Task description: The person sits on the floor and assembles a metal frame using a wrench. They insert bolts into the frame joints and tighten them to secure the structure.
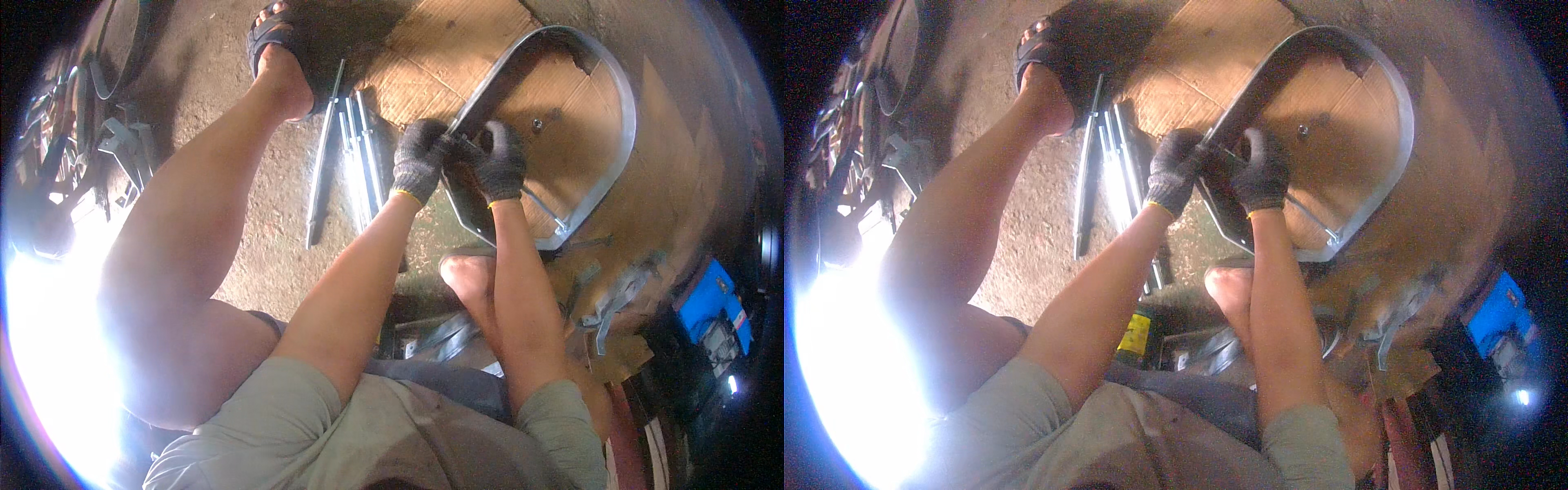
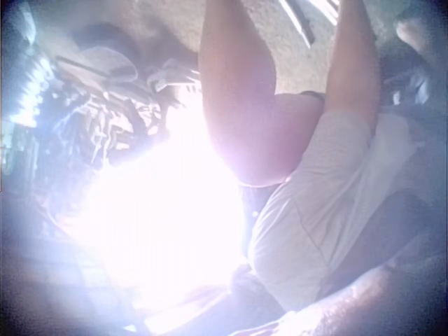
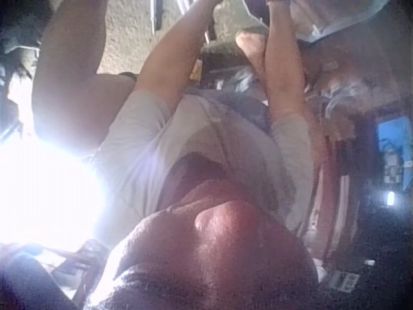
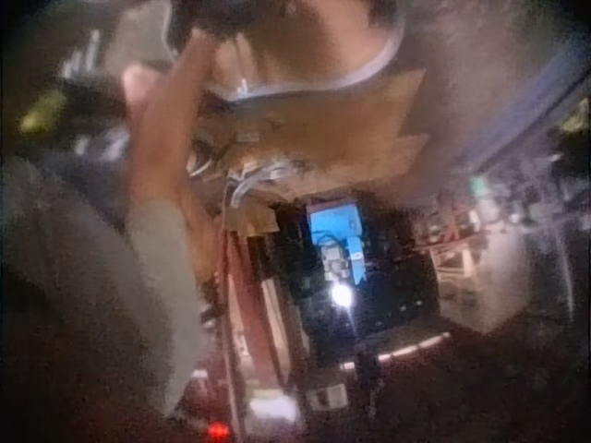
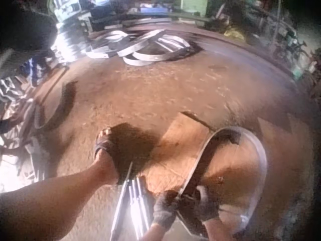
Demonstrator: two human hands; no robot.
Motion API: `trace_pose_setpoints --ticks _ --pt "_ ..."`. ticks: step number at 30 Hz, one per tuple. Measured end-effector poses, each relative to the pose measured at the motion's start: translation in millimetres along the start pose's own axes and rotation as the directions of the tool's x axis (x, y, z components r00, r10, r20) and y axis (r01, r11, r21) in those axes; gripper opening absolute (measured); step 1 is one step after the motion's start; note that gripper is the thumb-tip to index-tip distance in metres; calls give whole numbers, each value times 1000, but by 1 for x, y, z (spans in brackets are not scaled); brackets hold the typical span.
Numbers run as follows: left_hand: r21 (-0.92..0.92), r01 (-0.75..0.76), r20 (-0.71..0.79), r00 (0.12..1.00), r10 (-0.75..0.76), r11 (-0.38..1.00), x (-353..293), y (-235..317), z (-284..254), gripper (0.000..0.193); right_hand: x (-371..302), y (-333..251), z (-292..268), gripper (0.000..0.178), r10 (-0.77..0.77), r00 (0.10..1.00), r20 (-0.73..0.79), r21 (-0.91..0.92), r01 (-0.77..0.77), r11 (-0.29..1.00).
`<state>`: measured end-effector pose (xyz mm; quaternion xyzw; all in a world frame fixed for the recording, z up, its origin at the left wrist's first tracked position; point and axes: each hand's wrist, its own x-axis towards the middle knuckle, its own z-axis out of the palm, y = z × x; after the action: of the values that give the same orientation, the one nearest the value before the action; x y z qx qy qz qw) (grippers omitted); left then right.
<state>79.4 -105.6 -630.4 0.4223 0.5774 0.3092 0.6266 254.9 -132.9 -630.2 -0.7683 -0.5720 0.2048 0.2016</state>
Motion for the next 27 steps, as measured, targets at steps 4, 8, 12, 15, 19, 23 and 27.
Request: trace_pose_setpoints --ticks 4,8,12,15,19,23,27 --pt "47 -6 -9 1000 7 999 -4 15 1 22 1 10 7 40 213 971 -110 158 -195 968" --pt "-28 -40 -18 999 40 999 -4 1 -1 23 3 -4 8 44 292 949 -120 225 -260 939" --pt "11 0 -3 1000 0 1000 -7 13 0 23 -4 5 3 45 86 996 -1 1 -86 996" --pt "67 3 3 1000 -3 998 -2 10 -2 22 -3 6 6 44 155 987 -31 74 -152 986" --pt "26 20 29 999 -21 999 -2 14 -8 22 1 -7 -2 47 213 977 -24 109 -209 972" --pt "-53 21 18 1000 -20 998 -3 13 -4 23 -4 5 4 55 47 999 6 -18 -47 999" --pt "-100 -3 20 1000 5 995 -5 9 -2 23 -3 -8 -1 55 360 932 33 104 -361 927"
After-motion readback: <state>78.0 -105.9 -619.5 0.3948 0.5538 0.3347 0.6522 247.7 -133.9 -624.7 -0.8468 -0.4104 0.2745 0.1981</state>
